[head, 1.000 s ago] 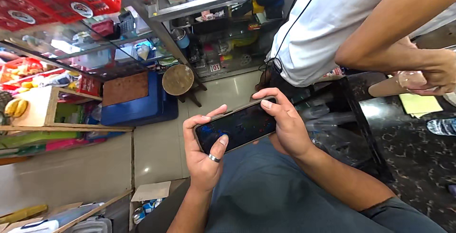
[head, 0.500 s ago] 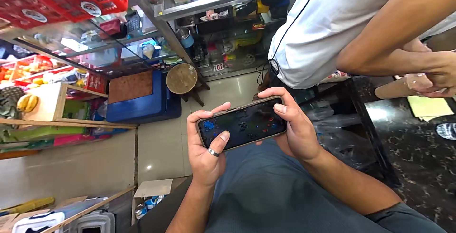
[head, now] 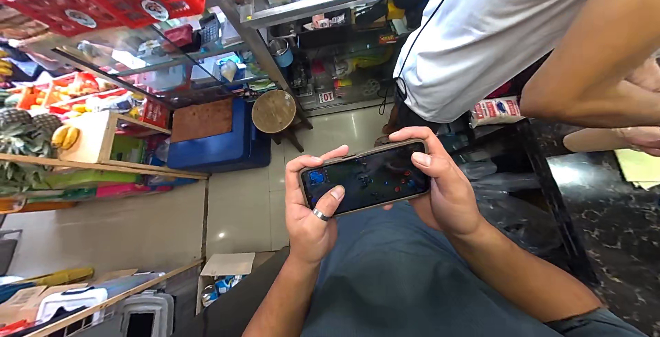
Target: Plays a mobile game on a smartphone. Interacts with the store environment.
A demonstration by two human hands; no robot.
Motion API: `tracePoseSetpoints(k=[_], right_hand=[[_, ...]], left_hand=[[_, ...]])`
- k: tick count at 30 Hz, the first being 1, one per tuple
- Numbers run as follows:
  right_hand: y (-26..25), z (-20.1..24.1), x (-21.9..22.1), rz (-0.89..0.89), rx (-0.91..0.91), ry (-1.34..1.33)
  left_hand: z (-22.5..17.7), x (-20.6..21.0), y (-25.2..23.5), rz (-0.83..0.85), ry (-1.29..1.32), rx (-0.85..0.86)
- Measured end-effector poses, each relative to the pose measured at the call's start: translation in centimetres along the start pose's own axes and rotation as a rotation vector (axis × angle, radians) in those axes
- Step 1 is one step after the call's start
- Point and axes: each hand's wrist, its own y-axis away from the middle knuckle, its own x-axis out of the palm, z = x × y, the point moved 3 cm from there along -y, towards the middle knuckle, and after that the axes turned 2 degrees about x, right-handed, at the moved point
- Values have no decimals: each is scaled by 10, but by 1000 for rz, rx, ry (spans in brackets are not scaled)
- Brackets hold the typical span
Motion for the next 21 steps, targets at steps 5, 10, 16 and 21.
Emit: tracePoseSetpoints(k=[5,10,16,21], right_hand=[[1,-1,0,-2,5,-11],[2,0,-1,5,2,-5],[3,0,-1,-4,14,-11],[3,1,-2,-2,17,8]], left_hand=[[-1,0,1,-1,9,-5],[1,0,0,4,2,3],[0,1,1,-1,-18,5],[0,1,1,-7,-39,6]])
